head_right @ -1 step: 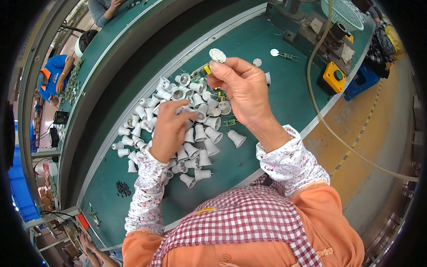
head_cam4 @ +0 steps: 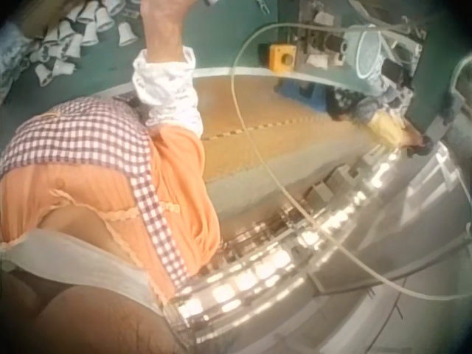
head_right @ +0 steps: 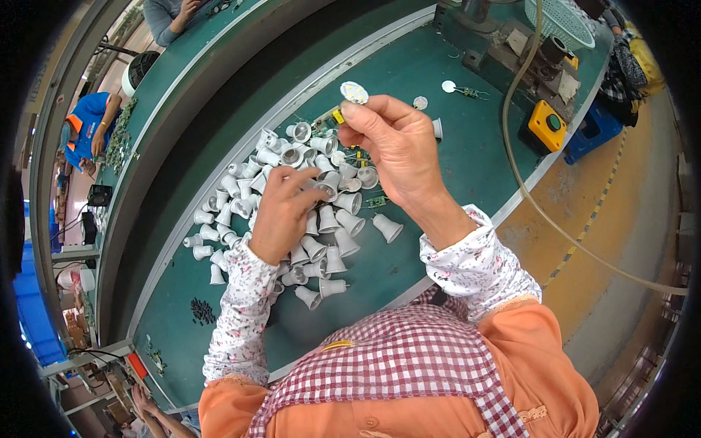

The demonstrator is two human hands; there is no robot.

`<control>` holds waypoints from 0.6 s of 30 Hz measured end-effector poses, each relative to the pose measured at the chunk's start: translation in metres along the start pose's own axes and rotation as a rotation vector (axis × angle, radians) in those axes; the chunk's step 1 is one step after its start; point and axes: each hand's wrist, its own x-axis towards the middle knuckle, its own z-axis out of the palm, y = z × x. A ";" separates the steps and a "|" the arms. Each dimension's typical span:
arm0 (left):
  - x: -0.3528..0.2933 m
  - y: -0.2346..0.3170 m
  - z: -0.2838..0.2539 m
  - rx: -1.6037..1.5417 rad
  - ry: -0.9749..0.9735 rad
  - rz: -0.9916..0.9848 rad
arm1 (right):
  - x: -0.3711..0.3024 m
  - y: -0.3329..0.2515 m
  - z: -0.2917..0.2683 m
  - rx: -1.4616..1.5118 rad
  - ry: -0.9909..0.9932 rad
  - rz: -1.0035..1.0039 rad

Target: The person assembles light bulbs by picking up electronic components, inserting LED driver boards and LED plates into plastic lamp housings, and pressing them into place by hand.

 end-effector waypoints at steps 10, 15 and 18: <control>0.012 -0.007 0.003 -0.126 0.187 -0.099 | -0.004 -0.016 0.010 -0.259 -0.035 -0.150; 0.006 0.027 -0.015 -0.216 0.258 -0.370 | -0.012 -0.020 0.026 -0.610 -0.194 -0.237; 0.003 0.039 -0.024 -0.354 0.308 -0.433 | -0.011 -0.012 0.031 -0.718 -0.275 -0.311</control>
